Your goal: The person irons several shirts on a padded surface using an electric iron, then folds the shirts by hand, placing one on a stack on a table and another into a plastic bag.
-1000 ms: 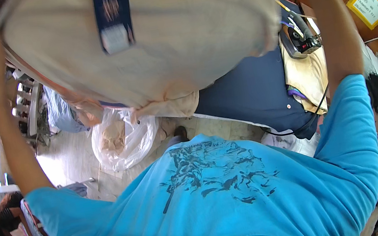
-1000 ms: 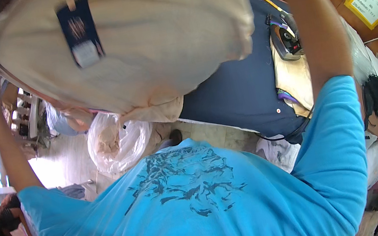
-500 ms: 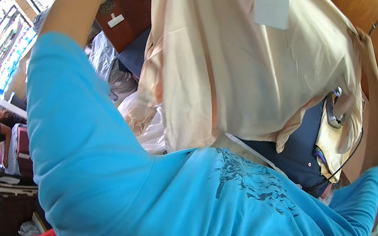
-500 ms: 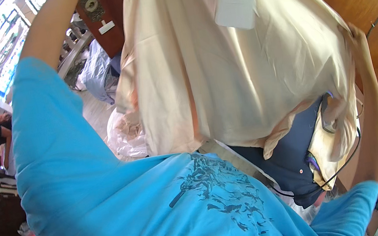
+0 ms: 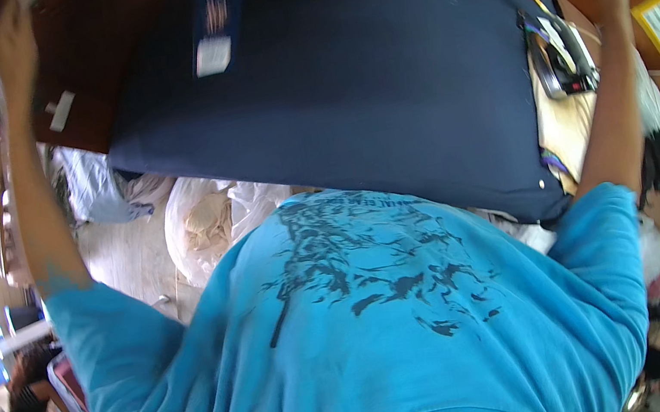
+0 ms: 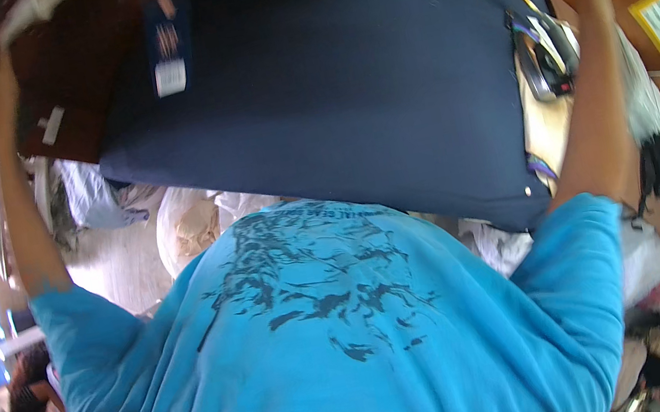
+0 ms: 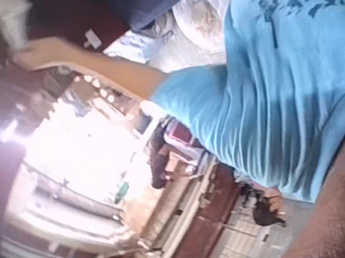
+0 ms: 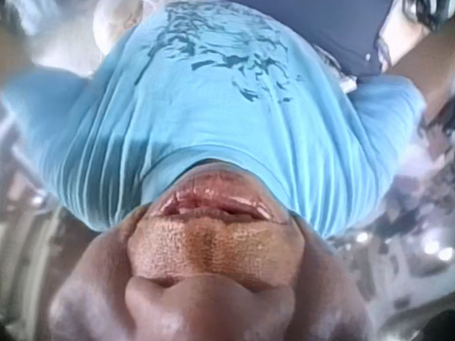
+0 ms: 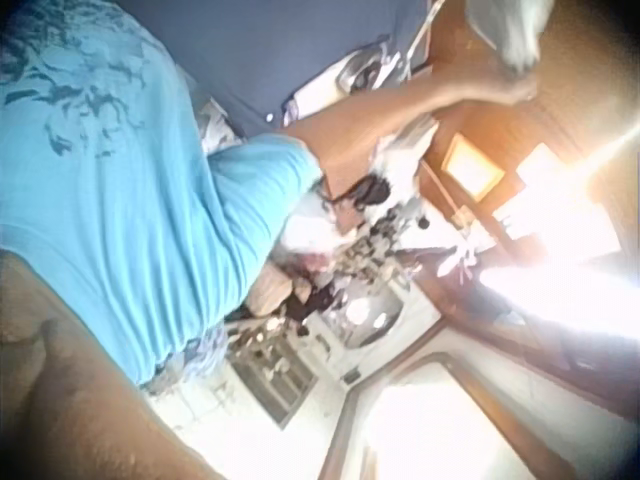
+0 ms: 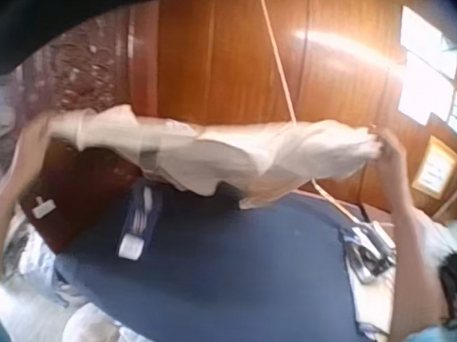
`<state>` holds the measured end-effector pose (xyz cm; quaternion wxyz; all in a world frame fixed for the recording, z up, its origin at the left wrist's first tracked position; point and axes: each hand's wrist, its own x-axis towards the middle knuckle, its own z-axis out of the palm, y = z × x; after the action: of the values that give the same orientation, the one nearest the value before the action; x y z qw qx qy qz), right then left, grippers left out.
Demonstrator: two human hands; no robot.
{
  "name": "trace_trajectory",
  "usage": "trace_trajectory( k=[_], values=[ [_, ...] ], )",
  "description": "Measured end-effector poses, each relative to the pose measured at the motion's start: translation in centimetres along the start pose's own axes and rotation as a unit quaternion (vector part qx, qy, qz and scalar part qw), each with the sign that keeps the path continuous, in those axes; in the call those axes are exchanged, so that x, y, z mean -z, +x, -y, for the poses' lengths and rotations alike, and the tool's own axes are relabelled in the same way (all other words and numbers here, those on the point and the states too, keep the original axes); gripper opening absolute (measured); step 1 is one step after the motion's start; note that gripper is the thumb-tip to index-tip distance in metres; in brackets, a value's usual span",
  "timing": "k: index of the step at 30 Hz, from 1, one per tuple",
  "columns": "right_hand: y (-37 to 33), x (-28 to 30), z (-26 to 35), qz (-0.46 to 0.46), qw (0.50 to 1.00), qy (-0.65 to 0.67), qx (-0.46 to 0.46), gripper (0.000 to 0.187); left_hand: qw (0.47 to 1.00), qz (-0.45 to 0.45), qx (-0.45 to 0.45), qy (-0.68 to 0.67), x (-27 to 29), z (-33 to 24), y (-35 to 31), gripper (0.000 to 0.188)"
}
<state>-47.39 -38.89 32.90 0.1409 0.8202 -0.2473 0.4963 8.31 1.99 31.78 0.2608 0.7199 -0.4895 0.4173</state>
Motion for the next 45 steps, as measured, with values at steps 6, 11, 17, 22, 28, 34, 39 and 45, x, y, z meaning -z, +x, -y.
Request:
trace_trajectory(
  k=[6,11,17,22,28,34,39,45],
  values=[
    [-20.2,-4.7,14.1,0.237,0.956,0.123,-0.118,0.044,0.905,0.244,0.269,-0.222,-12.0,-0.4,-20.8,0.029],
    [-28.9,-6.2,19.8,0.400,0.822,0.320,-0.248,0.044,0.942,0.199,0.270,0.022,-15.0,-4.1,-27.1,0.040],
    [-28.5,-8.2,9.2,0.292,0.903,0.050,-0.311,0.040,0.936,0.306,0.166,-0.053,-10.0,-24.9,-27.8,0.051],
    [-31.8,-9.8,0.9,0.322,0.901,0.034,-0.288,0.035,0.873,0.358,0.331,0.000,-10.4,-28.7,-28.5,0.038],
    [-28.2,-10.2,-2.2,0.176,0.823,0.407,-0.355,0.023,0.934,0.208,0.270,-0.102,-12.3,-25.8,-28.0,0.019],
    [-23.0,-7.4,-5.0,0.261,0.814,0.402,-0.328,0.020,0.914,0.344,0.213,-0.022,-11.6,-28.8,-27.8,0.027],
    [-22.2,-8.0,-4.7,0.245,0.819,0.411,-0.316,0.025,0.938,0.183,0.284,-0.074,-12.9,-29.2,-29.7,0.021],
    [-19.3,-8.4,-9.9,0.382,0.706,0.386,-0.455,0.039,0.800,0.087,0.482,-0.346,-13.9,-24.2,-19.4,0.025]
  ],
)
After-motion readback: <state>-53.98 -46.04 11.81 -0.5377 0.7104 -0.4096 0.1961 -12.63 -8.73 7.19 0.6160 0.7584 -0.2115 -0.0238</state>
